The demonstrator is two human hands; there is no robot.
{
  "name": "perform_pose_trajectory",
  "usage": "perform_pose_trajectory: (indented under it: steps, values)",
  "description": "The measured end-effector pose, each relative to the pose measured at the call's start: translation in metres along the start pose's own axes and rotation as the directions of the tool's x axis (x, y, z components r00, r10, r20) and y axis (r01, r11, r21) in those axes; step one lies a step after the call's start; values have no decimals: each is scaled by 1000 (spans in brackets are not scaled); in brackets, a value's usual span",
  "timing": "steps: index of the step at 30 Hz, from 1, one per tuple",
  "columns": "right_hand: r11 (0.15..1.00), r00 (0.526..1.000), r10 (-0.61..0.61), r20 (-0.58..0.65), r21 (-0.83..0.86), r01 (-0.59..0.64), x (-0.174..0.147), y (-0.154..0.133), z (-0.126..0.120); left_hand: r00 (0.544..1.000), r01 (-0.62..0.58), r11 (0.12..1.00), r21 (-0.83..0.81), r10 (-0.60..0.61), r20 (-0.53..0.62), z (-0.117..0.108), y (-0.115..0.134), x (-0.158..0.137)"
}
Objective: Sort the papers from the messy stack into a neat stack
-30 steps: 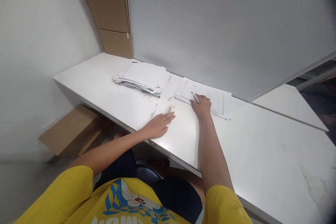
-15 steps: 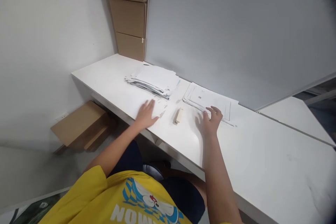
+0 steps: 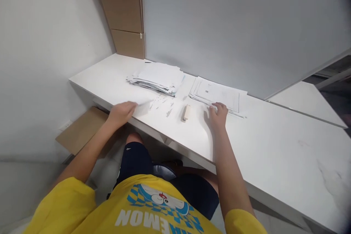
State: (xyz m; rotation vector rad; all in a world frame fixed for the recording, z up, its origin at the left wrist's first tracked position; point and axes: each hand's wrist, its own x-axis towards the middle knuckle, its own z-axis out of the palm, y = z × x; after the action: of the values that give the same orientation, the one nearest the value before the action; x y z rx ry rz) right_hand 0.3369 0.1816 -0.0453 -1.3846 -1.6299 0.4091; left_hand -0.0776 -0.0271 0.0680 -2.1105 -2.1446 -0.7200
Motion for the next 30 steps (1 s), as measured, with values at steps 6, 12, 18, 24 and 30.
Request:
perform_pose_trajectory:
  steps: [6, 12, 18, 24, 30]
  values:
    - [997, 996, 77, -39, 31, -76, 3, -1, -3, 794, 280, 603, -747, -583, -173, -18, 17, 56]
    - [996, 996, 84, -20, 37, -83, 8, 3, -1, 746, 517, 609, -602, -665, -31, 14, -36, 52]
    - [999, 999, 37, -15, -8, -37, 11, 11, 4, 846, 515, 852, -94, -523, -100, 25, -34, 57]
    - [1000, 992, 4, -123, 15, -2, 4, 14, -5, 993, -32, 999, 18, 30, 110, 82, 37, 126]
    - [993, 974, 111, -199, 51, -103, 4, 12, -10, 978, -139, 984, 110, 119, 173, 119, 51, 178]
